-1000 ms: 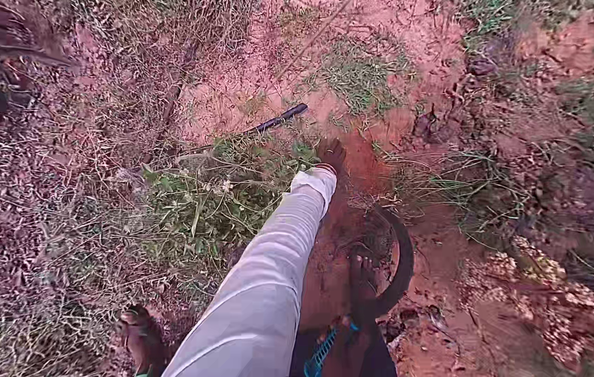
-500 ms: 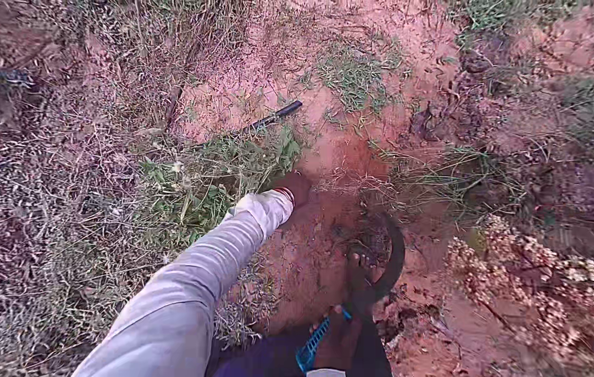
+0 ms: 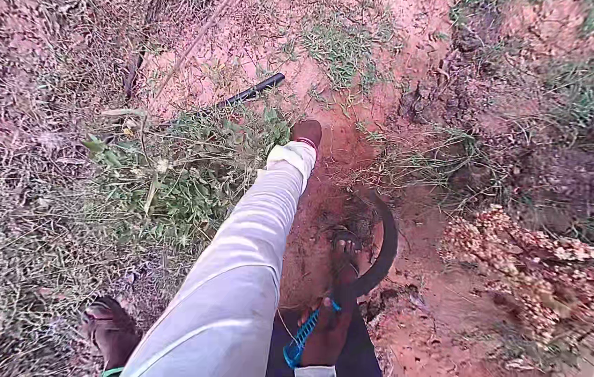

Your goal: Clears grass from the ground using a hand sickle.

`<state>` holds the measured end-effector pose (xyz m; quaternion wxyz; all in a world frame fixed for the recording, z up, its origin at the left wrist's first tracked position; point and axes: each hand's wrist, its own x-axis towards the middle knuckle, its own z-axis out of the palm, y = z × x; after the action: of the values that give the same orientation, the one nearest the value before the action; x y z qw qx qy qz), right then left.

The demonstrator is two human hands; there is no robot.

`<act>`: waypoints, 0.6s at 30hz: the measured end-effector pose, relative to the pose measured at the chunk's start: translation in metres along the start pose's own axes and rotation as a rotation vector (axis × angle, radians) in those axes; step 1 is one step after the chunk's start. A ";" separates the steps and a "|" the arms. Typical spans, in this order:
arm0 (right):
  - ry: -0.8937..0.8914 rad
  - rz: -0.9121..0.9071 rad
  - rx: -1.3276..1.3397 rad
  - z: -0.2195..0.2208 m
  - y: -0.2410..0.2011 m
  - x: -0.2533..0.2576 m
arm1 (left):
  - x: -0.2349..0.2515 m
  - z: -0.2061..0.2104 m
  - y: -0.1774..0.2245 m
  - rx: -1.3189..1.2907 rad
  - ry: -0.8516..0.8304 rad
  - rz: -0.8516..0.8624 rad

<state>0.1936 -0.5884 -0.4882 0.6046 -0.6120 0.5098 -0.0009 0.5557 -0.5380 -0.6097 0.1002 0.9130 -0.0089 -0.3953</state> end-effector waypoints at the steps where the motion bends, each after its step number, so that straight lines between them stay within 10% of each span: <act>1: -0.009 0.004 -0.008 -0.004 0.002 0.000 | 0.009 0.007 -0.003 -0.012 -0.047 -0.055; 10: 0.034 0.071 -0.024 -0.001 -0.002 0.011 | -0.031 0.031 0.003 0.185 -0.400 0.192; 13: -0.029 0.079 -0.089 -0.005 0.003 0.019 | -0.048 0.039 0.007 0.354 -0.213 0.419; 18: -0.031 0.089 -0.158 0.008 -0.013 0.010 | 0.011 -0.003 -0.018 0.278 -0.074 0.013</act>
<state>0.2113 -0.5918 -0.4865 0.5618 -0.6344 0.5255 0.0756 0.5639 -0.5211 -0.6189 -0.0249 0.9029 -0.0731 -0.4229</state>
